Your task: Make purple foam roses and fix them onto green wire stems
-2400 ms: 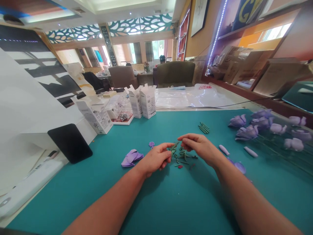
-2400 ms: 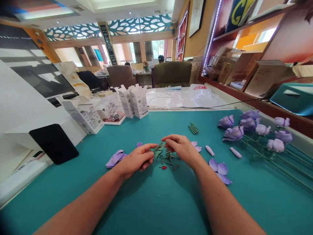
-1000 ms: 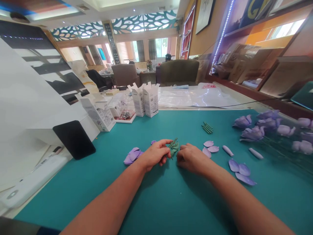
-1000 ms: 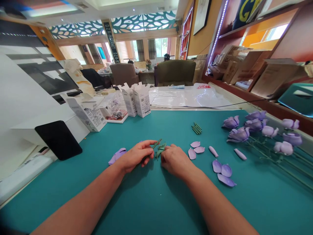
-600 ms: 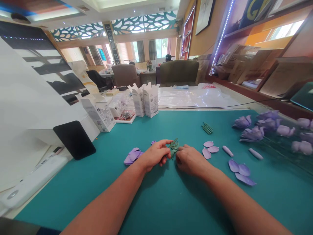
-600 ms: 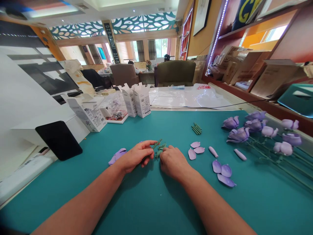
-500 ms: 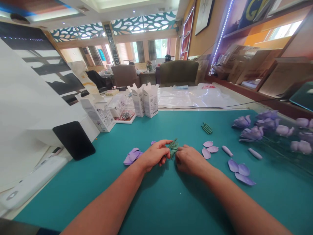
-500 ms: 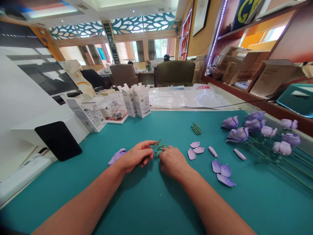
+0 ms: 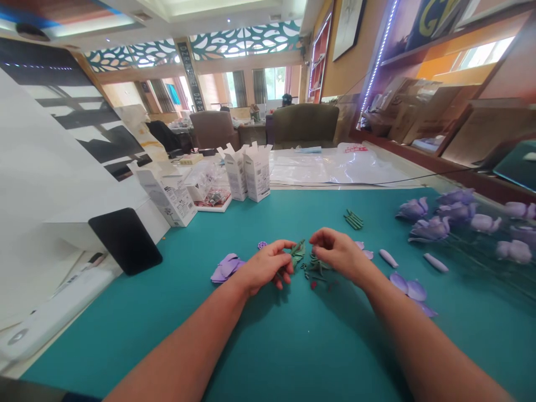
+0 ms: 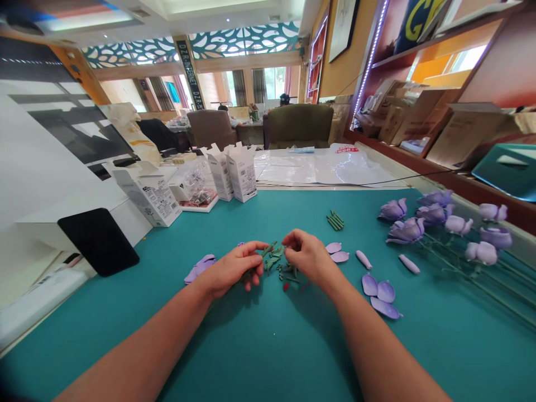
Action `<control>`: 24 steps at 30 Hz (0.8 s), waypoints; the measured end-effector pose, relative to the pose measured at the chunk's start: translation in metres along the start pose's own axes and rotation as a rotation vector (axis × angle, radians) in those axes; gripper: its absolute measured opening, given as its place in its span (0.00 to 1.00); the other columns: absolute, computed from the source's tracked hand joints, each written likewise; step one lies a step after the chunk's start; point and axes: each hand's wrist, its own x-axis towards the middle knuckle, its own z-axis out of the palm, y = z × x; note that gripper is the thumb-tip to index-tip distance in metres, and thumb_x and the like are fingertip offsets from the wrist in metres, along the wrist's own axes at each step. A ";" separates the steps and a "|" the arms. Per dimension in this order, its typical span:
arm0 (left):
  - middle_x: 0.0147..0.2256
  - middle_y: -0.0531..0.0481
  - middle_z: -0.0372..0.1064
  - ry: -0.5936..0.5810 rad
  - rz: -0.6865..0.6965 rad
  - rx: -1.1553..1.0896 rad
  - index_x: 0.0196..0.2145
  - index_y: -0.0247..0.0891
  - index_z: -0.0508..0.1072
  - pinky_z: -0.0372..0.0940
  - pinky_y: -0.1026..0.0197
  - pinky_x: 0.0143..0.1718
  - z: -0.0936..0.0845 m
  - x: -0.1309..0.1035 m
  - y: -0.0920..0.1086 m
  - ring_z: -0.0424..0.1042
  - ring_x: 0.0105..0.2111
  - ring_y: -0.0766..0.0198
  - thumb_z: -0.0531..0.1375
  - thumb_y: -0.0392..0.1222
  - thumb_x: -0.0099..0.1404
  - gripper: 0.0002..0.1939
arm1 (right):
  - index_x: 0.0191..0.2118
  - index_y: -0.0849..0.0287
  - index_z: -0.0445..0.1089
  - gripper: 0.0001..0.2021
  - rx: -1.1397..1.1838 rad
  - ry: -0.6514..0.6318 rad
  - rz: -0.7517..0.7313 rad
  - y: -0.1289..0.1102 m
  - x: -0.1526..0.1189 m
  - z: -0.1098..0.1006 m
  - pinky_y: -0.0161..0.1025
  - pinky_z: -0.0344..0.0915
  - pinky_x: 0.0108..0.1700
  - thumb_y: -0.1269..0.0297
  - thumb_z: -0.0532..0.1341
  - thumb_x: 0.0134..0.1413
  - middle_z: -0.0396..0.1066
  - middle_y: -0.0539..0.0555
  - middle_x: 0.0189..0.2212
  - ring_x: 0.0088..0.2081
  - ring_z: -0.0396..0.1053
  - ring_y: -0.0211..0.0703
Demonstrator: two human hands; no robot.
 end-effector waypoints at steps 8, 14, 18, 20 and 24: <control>0.23 0.58 0.58 -0.041 -0.037 0.052 0.54 0.39 0.60 0.47 0.71 0.16 0.001 -0.005 0.007 0.53 0.16 0.76 0.50 0.36 0.60 0.23 | 0.27 0.58 0.71 0.12 0.467 0.020 0.178 -0.002 0.003 -0.004 0.37 0.64 0.32 0.57 0.67 0.33 0.69 0.48 0.22 0.26 0.66 0.37; 0.22 0.59 0.55 -0.065 0.003 0.077 0.56 0.39 0.60 0.46 0.71 0.17 0.000 -0.007 0.006 0.51 0.17 0.75 0.50 0.42 0.64 0.23 | 0.27 0.59 0.69 0.15 0.631 -0.029 0.214 0.004 0.003 -0.001 0.35 0.65 0.31 0.55 0.70 0.34 0.72 0.49 0.23 0.26 0.69 0.36; 0.22 0.58 0.55 -0.081 0.006 0.111 0.57 0.39 0.60 0.48 0.71 0.19 0.000 -0.007 0.005 0.53 0.18 0.74 0.50 0.42 0.64 0.23 | 0.27 0.59 0.69 0.16 0.641 -0.050 0.224 0.005 0.003 0.000 0.33 0.64 0.30 0.54 0.70 0.36 0.73 0.50 0.24 0.27 0.69 0.36; 0.22 0.58 0.55 -0.081 0.010 0.119 0.57 0.39 0.60 0.49 0.70 0.19 0.000 -0.007 0.005 0.53 0.19 0.74 0.50 0.42 0.64 0.24 | 0.27 0.59 0.69 0.16 0.637 -0.054 0.224 0.005 0.004 0.001 0.33 0.64 0.30 0.53 0.70 0.36 0.73 0.51 0.24 0.26 0.69 0.36; 0.22 0.58 0.56 -0.074 0.022 0.137 0.57 0.38 0.61 0.51 0.70 0.20 0.001 -0.007 0.005 0.54 0.19 0.74 0.51 0.43 0.64 0.24 | 0.26 0.59 0.68 0.17 0.625 -0.073 0.209 0.004 0.003 0.002 0.34 0.63 0.29 0.52 0.69 0.35 0.73 0.51 0.24 0.26 0.69 0.37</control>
